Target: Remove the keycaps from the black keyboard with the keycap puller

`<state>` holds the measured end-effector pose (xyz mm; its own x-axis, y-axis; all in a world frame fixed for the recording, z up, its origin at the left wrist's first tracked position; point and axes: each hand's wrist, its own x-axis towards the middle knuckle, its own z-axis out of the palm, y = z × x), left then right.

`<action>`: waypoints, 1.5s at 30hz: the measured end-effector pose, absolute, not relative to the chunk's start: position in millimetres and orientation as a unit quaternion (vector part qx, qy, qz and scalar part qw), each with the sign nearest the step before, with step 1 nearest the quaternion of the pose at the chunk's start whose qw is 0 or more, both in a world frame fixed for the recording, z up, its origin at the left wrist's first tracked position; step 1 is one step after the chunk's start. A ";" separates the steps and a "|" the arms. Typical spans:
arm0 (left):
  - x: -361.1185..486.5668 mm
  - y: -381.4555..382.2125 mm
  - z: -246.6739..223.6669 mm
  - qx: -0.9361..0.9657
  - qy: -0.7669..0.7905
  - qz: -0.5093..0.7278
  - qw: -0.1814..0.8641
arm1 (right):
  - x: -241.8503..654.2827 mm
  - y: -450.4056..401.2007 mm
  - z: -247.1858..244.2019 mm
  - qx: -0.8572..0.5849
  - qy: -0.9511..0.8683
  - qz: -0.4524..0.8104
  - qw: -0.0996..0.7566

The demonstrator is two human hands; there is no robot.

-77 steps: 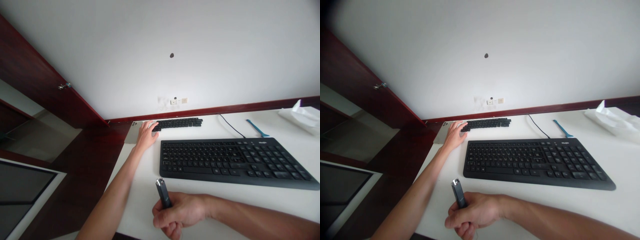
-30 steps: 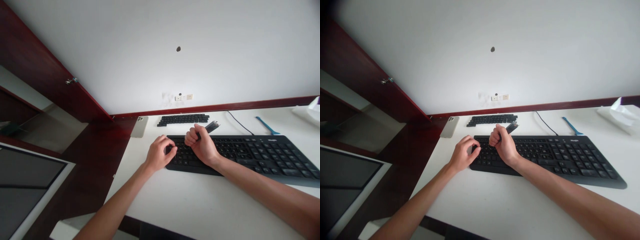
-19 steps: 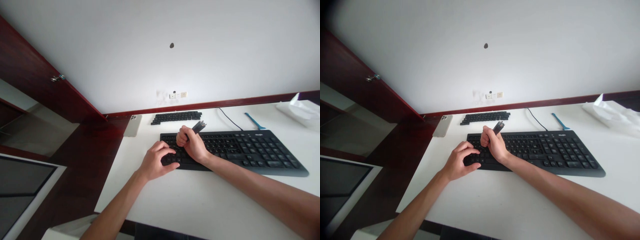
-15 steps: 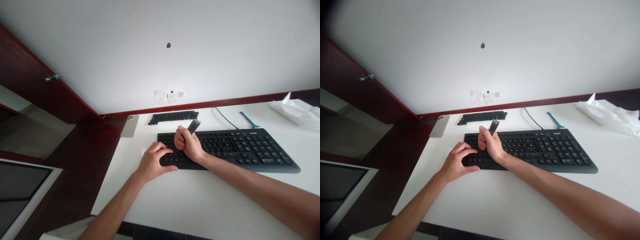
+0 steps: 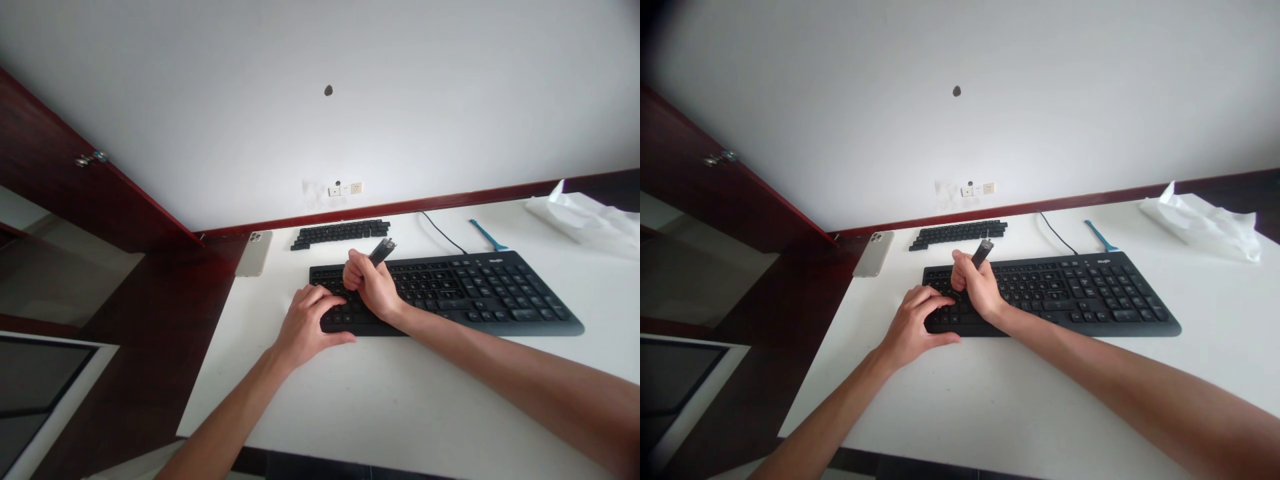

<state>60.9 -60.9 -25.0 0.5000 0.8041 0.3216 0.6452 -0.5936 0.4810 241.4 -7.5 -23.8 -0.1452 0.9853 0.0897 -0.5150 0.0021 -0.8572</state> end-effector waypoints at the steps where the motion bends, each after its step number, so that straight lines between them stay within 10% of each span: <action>1: 60.9 -61.0 -25.0 0.854 0.424 0.263 0.149 | 241.5 -7.4 -23.2 -0.293 -0.398 0.647 0.581; 34: 57.3 -61.8 -22.4 0.839 0.422 0.320 0.128 | 235.0 -13.8 -10.3 -0.306 -0.476 0.694 0.445; 45: 56.6 -54.4 -30.1 0.831 0.432 0.313 0.158 | 244.0 -41.4 -13.6 -0.243 -0.754 0.447 0.416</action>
<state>56.6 -54.4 -30.1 0.4309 0.8168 0.3835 0.6188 -0.5768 0.5333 244.0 -41.4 -13.6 -0.5364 0.7376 0.4103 -0.0058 0.4829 -0.8757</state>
